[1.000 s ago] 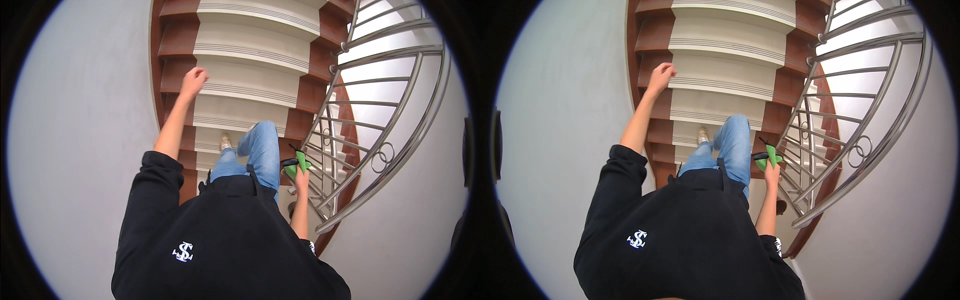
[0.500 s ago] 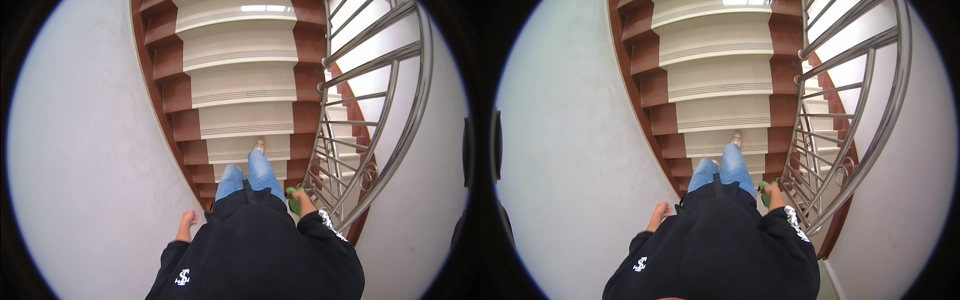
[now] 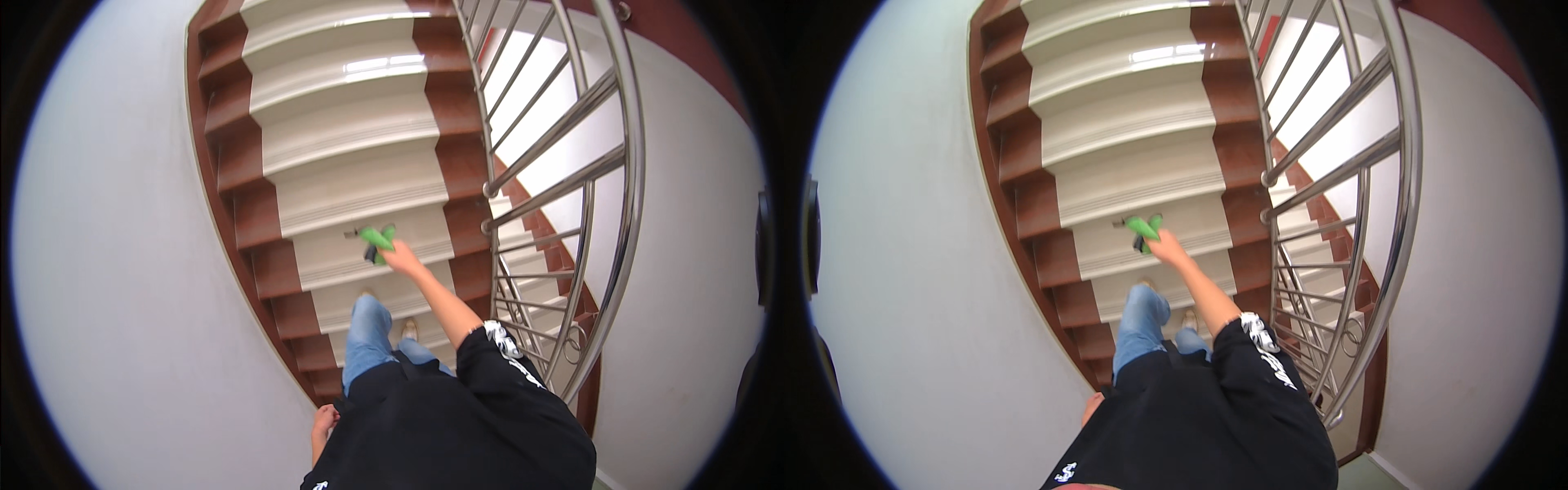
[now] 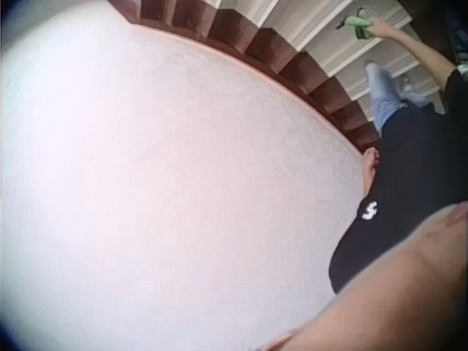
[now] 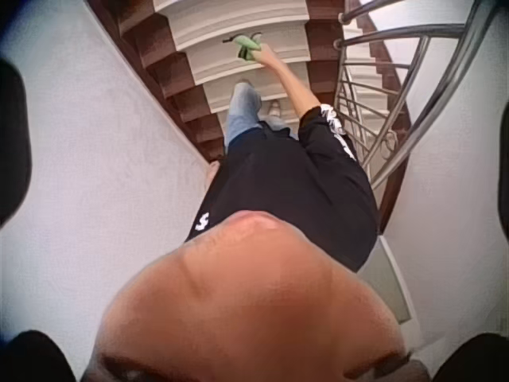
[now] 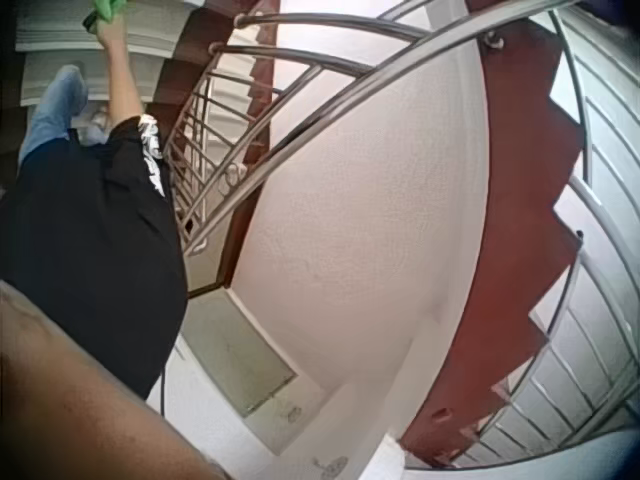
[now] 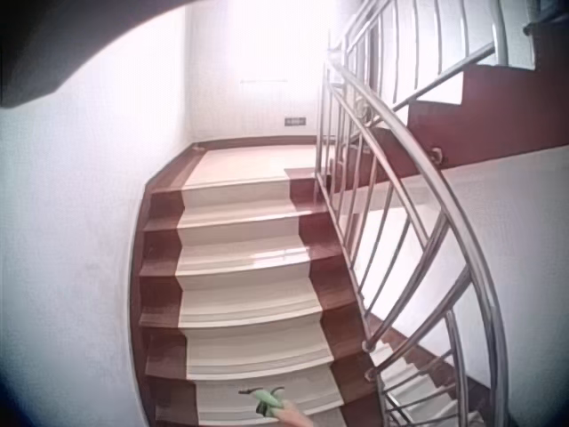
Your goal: The person wipes a metal stair railing with a green cloth while ascending and descending a spiral staircase. The person holds the cloth with both hands and rubs it along the railing surface, moving between flights of stairs.
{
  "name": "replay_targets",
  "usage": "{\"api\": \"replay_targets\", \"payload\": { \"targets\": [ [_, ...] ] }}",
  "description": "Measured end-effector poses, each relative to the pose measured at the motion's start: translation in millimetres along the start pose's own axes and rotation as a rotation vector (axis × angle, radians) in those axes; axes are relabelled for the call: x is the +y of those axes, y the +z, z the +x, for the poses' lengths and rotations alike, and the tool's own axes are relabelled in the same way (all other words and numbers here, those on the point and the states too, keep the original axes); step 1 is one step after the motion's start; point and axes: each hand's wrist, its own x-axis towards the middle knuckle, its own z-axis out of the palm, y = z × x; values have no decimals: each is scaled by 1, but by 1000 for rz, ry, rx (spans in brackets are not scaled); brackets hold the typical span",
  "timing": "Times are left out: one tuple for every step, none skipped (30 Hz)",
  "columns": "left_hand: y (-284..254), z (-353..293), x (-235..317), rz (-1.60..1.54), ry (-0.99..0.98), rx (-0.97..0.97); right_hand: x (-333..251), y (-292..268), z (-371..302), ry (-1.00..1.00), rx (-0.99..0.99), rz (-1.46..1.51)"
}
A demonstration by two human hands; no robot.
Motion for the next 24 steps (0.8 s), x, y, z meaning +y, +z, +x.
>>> {"api": "replay_targets", "payload": {
  "targets": [
    [-6, 13, 20, -17, -17, 23, 8, -4, -8, -2, -20, -92],
    [-14, 26, 29, -39, -37, 46, 11, -13, -25, 63, -20, -193],
    [-29, 41, 39, -1, -23, 24, 31, -22, -48, 119, -21, -120],
    [-34, 48, 68, 37, -55, 21, 36, -41, -75, 204, 2, -189],
    [-33, 42, 107, 76, -94, 13, 86, -56, -104, 371, 69, -226],
    [-48, 47, 137, 128, -124, 33, 84, -67, -143, 504, 138, -253],
    [-64, 58, 175, 175, -115, 14, 81, -77, -181, 640, 207, -275],
    [-73, 68, 205, 254, -101, 16, 98, -89, -217, 792, 310, -243],
    [-86, 85, 230, 301, -99, 16, 117, -100, -253, 902, 403, -238],
    [-98, 104, 263, 380, -69, 24, 122, -108, -284, 974, 519, -177],
    [-101, 111, 306, 446, -18, 104, 119, -113, -314, 1037, 673, -41],
    [-106, 126, 334, 396, 101, 162, 118, -117, -343, 1118, 784, 46],
    [-99, 121, 381, 307, 253, 231, 118, -109, -362, 1113, 924, 62],
    [-97, 125, 419, 315, 368, 282, 107, -107, -372, 1151, 949, 110],
    [-93, 138, 448, 314, 474, 326, 99, -107, -377, 1179, 971, 90],
    [-83, 139, 486, 278, 502, 285, 83, -107, -368, 1246, 938, 104],
    [-46, 145, 503, 232, 491, 163, 130, -106, -405, 1261, 1052, 102],
    [-8, 158, 504, 152, 458, 44, 180, -124, -449, 1260, 1158, 56],
    [-5, 158, 537, 181, 559, 37, 169, -100, -399, 1305, 1104, 183],
    [9, 164, 557, 208, 626, -8, 152, -90, -362, 1323, 1078, 290],
    [24, 162, 567, 299, 626, -54, 135, -86, -334, 1321, 1063, 384],
    [42, 158, 571, 386, 621, -99, 117, -87, -301, 1288, 1045, 477],
    [48, 145, 564, 436, 586, -148, 95, -97, -260, 1242, 991, 539],
    [35, 173, 547, 613, 555, -251, 64, -101, -214, 1182, 905, 590]
  ]
}}
